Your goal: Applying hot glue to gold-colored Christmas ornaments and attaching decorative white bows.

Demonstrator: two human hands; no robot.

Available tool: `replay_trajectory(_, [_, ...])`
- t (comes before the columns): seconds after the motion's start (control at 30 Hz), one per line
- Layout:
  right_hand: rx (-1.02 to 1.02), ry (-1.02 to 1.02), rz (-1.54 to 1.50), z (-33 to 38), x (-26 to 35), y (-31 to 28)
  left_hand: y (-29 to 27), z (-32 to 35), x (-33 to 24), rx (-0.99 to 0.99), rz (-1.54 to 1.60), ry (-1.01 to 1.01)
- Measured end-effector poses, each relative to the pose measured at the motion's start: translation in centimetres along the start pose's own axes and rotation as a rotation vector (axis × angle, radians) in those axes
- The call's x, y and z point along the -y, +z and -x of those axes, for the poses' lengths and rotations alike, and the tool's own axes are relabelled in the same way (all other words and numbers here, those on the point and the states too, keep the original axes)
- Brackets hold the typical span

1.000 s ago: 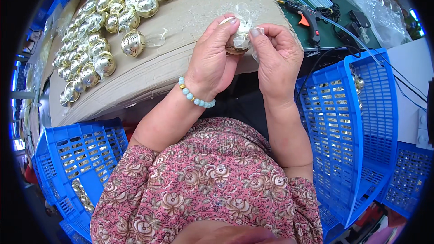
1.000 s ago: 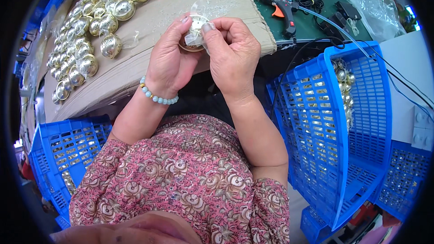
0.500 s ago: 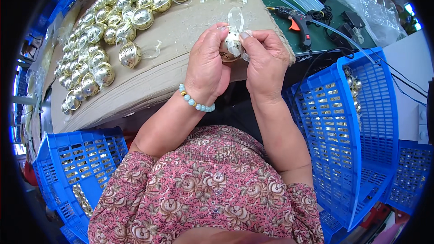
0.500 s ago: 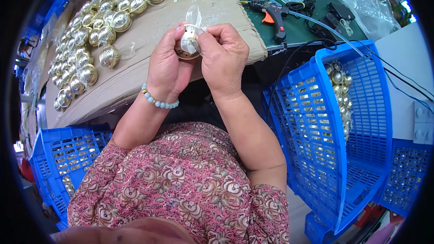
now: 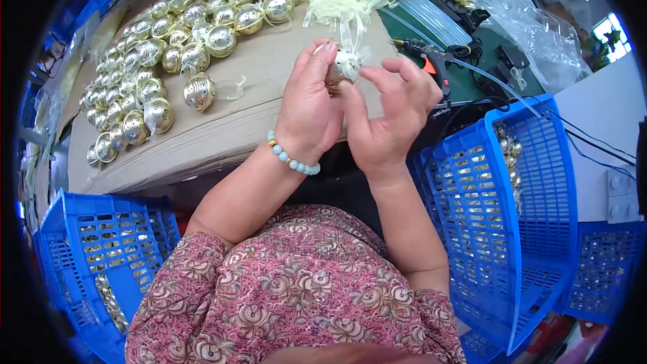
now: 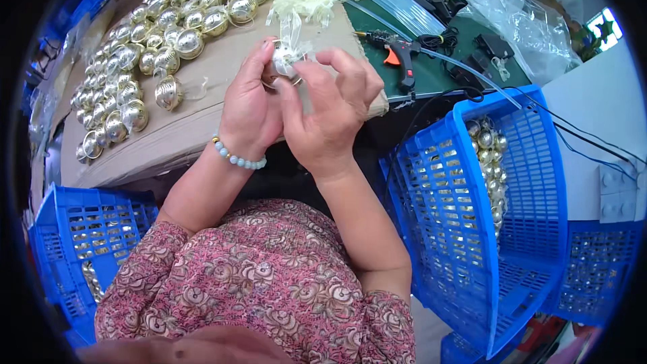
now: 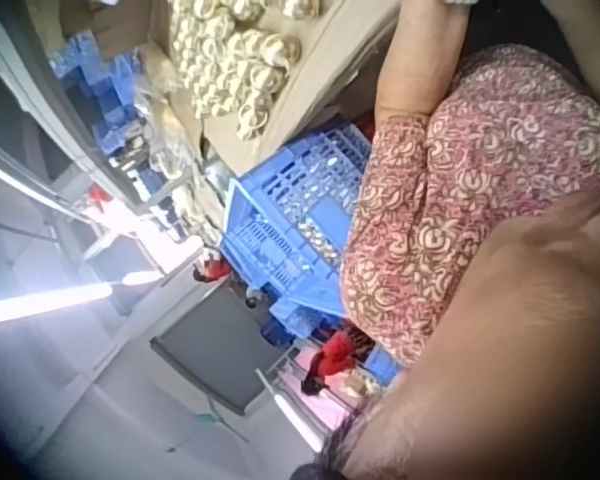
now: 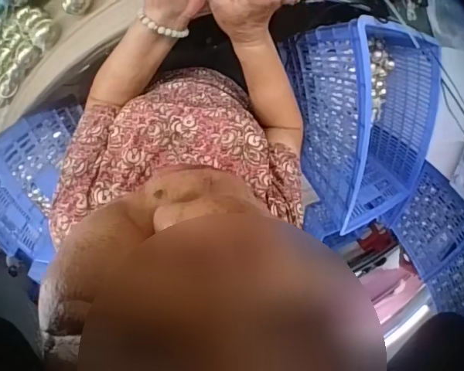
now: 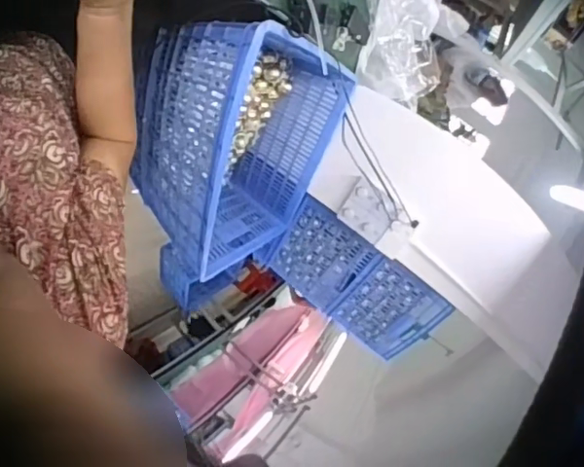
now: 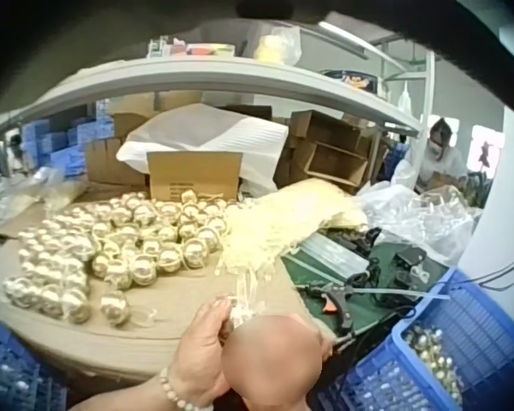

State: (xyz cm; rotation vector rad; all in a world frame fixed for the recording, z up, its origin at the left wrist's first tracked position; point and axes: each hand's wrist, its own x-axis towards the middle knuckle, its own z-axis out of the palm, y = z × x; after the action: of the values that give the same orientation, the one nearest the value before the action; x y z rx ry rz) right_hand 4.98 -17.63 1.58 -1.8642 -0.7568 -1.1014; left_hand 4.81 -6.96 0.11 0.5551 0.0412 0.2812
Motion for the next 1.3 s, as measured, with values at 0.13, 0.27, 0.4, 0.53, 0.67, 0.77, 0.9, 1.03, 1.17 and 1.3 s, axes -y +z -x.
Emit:
replay_trajectory(0.13, [0.062, 0.073, -0.099, 0.3, 0.1, -0.1, 0.0, 0.0, 0.2, 0.039, -0.026, 0.064])
replay_trajectory(0.27, [0.257, 0.259, -0.216, 1.2, 1.2, -2.1, 0.1, 0.0, -0.1, -0.009, 0.031, 0.08])
replay_trajectory(0.4, [0.185, 0.388, -0.319, 1.5, -0.4, -3.4, 0.5, 0.4, -0.5, 0.016, 0.089, 0.013])
replay_trajectory(0.53, [0.193, 0.254, -0.153, 0.0, -0.4, -2.5, 1.2, 1.8, -0.3, 0.216, 0.194, -0.177])
replay_trajectory(0.67, [0.088, 0.286, -0.098, -0.6, -2.1, -5.0, 4.1, 2.4, -0.7, 0.446, -0.128, -0.37])
replay_trajectory(0.77, [-0.181, 0.408, -0.057, -2.3, -3.6, -10.7, 3.6, -2.5, -3.7, 0.681, -1.055, -0.032])
replay_trajectory(0.9, [0.001, 0.447, 0.783, -2.8, -7.2, -18.5, 0.9, -12.3, -10.3, 0.053, -1.581, 0.472])
replay_trajectory(1.03, [-0.159, 0.363, 1.095, -1.1, -8.4, -21.6, -2.0, -16.9, -11.9, 0.024, -2.223, 0.387])
replay_trajectory(1.17, [-0.39, 0.365, 0.575, -0.7, -7.8, -19.9, -1.4, -16.9, -10.6, 0.148, -2.452, 0.286])
replay_trajectory(1.3, [-0.314, 0.348, 0.302, -1.0, -7.0, -16.6, -1.6, -16.1, -10.4, 0.222, -2.418, 0.137])
